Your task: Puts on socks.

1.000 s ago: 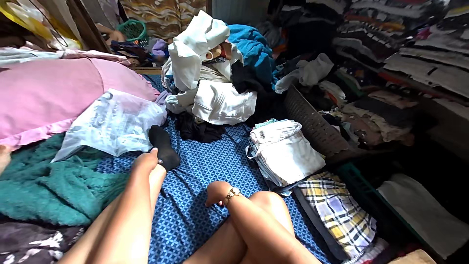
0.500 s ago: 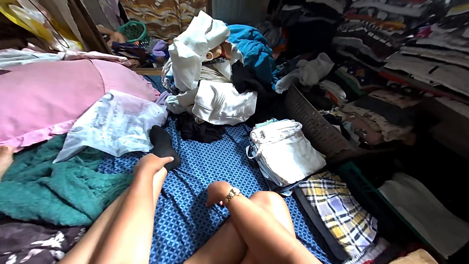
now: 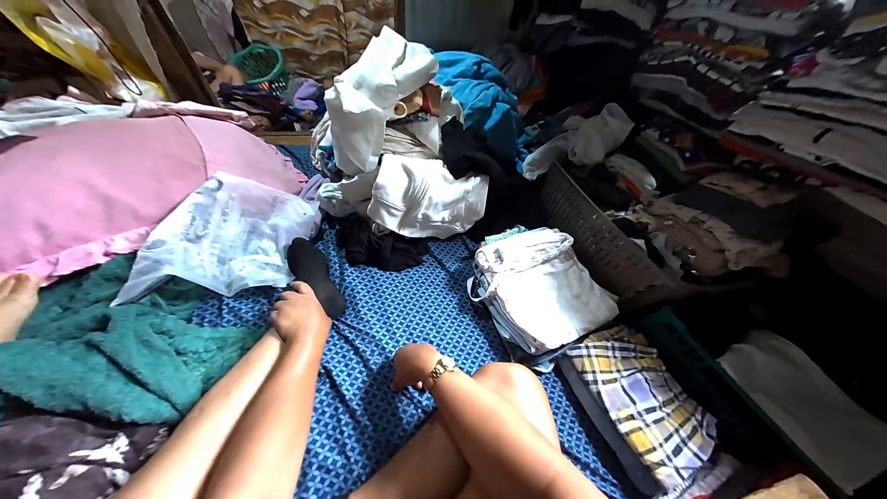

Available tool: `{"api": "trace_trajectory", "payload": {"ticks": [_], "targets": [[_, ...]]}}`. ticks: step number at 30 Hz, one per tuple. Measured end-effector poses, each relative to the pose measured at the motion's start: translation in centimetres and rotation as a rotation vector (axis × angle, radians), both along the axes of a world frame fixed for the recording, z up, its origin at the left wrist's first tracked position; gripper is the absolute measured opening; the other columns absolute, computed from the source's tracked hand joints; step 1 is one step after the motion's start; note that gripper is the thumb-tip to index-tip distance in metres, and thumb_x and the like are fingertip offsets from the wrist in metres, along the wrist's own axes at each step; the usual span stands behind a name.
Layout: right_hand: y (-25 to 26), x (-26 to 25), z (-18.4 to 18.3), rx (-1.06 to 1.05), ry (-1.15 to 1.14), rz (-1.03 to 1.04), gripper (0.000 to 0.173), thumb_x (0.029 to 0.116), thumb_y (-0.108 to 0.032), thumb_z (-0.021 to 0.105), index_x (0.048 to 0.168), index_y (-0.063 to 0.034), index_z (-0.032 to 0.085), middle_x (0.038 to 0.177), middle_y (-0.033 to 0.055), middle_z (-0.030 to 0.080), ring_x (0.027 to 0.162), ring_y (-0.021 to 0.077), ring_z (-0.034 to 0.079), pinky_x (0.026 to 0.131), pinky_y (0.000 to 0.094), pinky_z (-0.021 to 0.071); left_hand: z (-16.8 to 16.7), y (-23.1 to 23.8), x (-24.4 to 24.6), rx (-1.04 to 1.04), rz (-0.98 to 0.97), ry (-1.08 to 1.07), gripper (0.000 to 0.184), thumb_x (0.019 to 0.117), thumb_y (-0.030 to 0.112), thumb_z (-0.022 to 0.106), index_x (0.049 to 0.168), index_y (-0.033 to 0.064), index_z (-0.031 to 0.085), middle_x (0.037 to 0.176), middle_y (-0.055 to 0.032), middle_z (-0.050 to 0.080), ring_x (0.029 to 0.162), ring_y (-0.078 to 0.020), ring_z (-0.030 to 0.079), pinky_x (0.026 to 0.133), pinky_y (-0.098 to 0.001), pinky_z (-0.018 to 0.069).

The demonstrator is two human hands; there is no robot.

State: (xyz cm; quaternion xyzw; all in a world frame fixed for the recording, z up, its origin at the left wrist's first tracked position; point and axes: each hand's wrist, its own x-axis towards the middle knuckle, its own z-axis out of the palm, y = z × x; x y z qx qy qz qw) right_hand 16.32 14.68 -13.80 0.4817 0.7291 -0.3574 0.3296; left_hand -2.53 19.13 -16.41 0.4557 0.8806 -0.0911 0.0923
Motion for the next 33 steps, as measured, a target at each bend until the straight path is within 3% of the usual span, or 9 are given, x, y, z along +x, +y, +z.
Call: {"api": "trace_trajectory", "payload": {"ticks": [3, 7, 10, 13, 15, 21, 24, 29, 33], "targets": [[0.0, 0.0, 0.1, -0.002, -0.003, 0.005, 0.039, 0.0977, -0.033, 0.066, 0.110, 0.0044, 0.067, 0.111, 0.0224, 0.067, 0.099, 0.0356, 0.066, 0.085, 0.0588, 0.0505, 1.9, 0.0, -1.3, -0.047, 0.034, -0.191, 0.096, 0.0761, 0.034, 0.087, 0.146, -0.0093, 0.039, 0.133, -0.0309, 0.059, 0.124, -0.0438, 0.060, 0.099, -0.0584, 0.0504], [0.1, 0.0, 0.1, -0.019, 0.020, -0.005, 0.040, 0.0980, -0.031, 0.067, 0.113, 0.0063, 0.067, 0.116, 0.0249, 0.066, 0.105, 0.0384, 0.066, 0.089, 0.0617, 0.0492, 2.2, 0.6, -5.0, -0.131, 0.023, -0.499, 0.062, 0.0864, 0.039, 0.080, 0.114, -0.0147, 0.064, 0.122, -0.0320, 0.063, 0.119, -0.0422, 0.061, 0.101, -0.0613, 0.0452], [0.1, 0.0, 0.1, -0.019, 0.021, -0.004, 0.041, 0.0979, -0.032, 0.067, 0.113, 0.0064, 0.067, 0.116, 0.0253, 0.066, 0.106, 0.0384, 0.066, 0.089, 0.0620, 0.0494, 1.2, 0.5, -6.5, -0.029, 0.130, -0.700, 0.067, 0.0942, 0.048, 0.070, 0.125, -0.0112, 0.061, 0.129, -0.0314, 0.060, 0.124, -0.0405, 0.057, 0.106, -0.0587, 0.0426], [0.3, 0.0, -0.1, -0.031, 0.017, -0.001, 0.042, 0.0982, -0.034, 0.066, 0.114, 0.0059, 0.067, 0.116, 0.0253, 0.066, 0.106, 0.0385, 0.066, 0.089, 0.0614, 0.0495, -2.4, 1.4, -8.0, 0.184, 0.203, -0.769, 0.092, 0.1004, 0.074, 0.030, 0.137, -0.0067, 0.057, 0.139, -0.0307, 0.057, 0.133, -0.0421, 0.053, 0.108, -0.0610, 0.0398], [0.3, 0.0, 0.0, -0.035, 0.024, -0.001, 0.042, 0.0984, -0.033, 0.066, 0.113, 0.0057, 0.067, 0.113, 0.0246, 0.066, 0.102, 0.0375, 0.066, 0.087, 0.0604, 0.0500, -1.3, 1.4, -7.5, 0.198, 0.244, -0.783, 0.093, 0.1037, 0.069, 0.014, 0.142, -0.0082, 0.049, 0.143, -0.0310, 0.052, 0.134, -0.0413, 0.050, 0.108, -0.0601, 0.0383], [0.2, 0.1, 0.0, -0.027, 0.046, 0.005, 0.044, 0.0996, -0.033, 0.065, 0.116, 0.0074, 0.066, 0.119, 0.0272, 0.065, 0.110, 0.0411, 0.065, 0.091, 0.0634, 0.0485, 1.0, 0.5, -6.2, 0.163, 0.289, -0.776, 0.077, 0.1105, 0.054, 0.017, 0.143, -0.0088, 0.048, 0.145, -0.0298, 0.050, 0.133, -0.0383, 0.051, 0.108, -0.0564, 0.0393], [0.1, 0.1, 0.1, -0.016, 0.053, -0.002, 0.043, 0.0991, -0.033, 0.066, 0.115, 0.0073, 0.066, 0.117, 0.0265, 0.066, 0.106, 0.0402, 0.065, 0.089, 0.0625, 0.0488, 4.5, -0.8, -3.7, 0.135, 0.308, -0.792, 0.074, 0.1116, 0.050, 0.017, 0.147, -0.0091, 0.044, 0.154, -0.0295, 0.043, 0.146, -0.0386, 0.039, 0.117, -0.0553, 0.0300], [0.2, 0.0, 0.1, -0.032, 0.047, 0.002, 0.043, 0.0995, -0.033, 0.065, 0.116, 0.0067, 0.066, 0.118, 0.0261, 0.065, 0.108, 0.0394, 0.065, 0.090, 0.0621, 0.0486, 1.4, 0.4, -5.4, 0.117, 0.268, -0.767, 0.079, 0.1095, 0.057, 0.020, 0.144, -0.0071, 0.050, 0.151, -0.0307, 0.045, 0.145, -0.0412, 0.039, 0.117, -0.0616, 0.0291], [0.3, -0.1, 0.0, -0.032, 0.049, -0.006, 0.043, 0.0987, -0.033, 0.066, 0.116, 0.0066, 0.066, 0.117, 0.0259, 0.066, 0.108, 0.0394, 0.065, 0.090, 0.0624, 0.0485, 1.5, 0.3, -5.3, 0.090, 0.220, -0.711, 0.077, 0.1093, 0.057, 0.021, 0.143, -0.0045, 0.052, 0.149, -0.0262, 0.050, 0.142, -0.0366, 0.045, 0.115, -0.0558, 0.0329]]}}
